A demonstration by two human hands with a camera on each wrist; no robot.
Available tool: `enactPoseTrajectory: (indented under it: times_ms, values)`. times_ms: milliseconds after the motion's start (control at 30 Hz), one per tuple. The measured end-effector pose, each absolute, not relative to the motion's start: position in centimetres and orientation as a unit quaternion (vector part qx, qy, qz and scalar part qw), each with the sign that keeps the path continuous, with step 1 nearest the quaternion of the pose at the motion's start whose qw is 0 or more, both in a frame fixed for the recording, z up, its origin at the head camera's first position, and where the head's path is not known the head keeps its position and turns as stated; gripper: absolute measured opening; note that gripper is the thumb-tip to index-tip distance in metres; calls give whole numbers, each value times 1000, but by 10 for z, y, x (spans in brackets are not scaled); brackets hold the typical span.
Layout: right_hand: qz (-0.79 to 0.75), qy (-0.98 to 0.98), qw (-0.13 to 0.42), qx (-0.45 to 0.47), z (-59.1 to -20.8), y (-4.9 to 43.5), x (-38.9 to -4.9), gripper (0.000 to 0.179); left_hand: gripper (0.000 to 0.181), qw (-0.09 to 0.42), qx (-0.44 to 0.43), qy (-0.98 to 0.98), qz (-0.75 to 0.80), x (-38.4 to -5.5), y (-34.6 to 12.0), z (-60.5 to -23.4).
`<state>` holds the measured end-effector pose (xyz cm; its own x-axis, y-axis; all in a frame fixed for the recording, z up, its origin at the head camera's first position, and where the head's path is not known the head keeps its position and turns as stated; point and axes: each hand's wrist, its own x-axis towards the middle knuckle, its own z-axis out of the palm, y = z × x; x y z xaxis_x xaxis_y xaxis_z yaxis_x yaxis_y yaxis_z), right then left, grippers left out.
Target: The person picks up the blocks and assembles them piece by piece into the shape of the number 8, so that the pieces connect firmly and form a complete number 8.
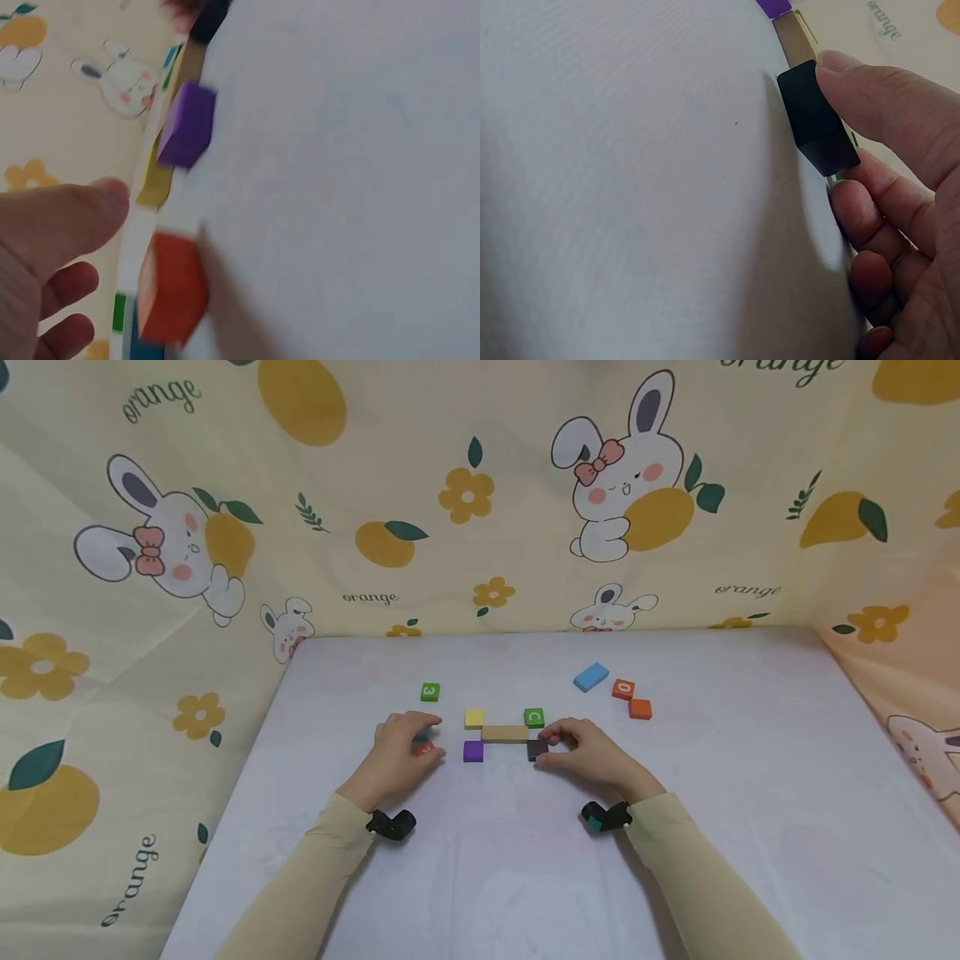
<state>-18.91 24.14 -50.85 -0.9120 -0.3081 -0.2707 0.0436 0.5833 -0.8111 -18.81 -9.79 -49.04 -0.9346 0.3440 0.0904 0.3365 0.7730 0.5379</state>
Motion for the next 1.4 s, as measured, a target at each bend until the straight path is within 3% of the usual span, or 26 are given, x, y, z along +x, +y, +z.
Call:
enactPoseTrajectory:
  times_ms: [400,1400]
  values:
    - [-450,868,198,-72,-507,240,-188,51,45,19,155,943,294,-178,-125,-491]
    - [-442,872,197,-70,-504,239,-186,48,35,24,156,945,287,-174,-122,-499]
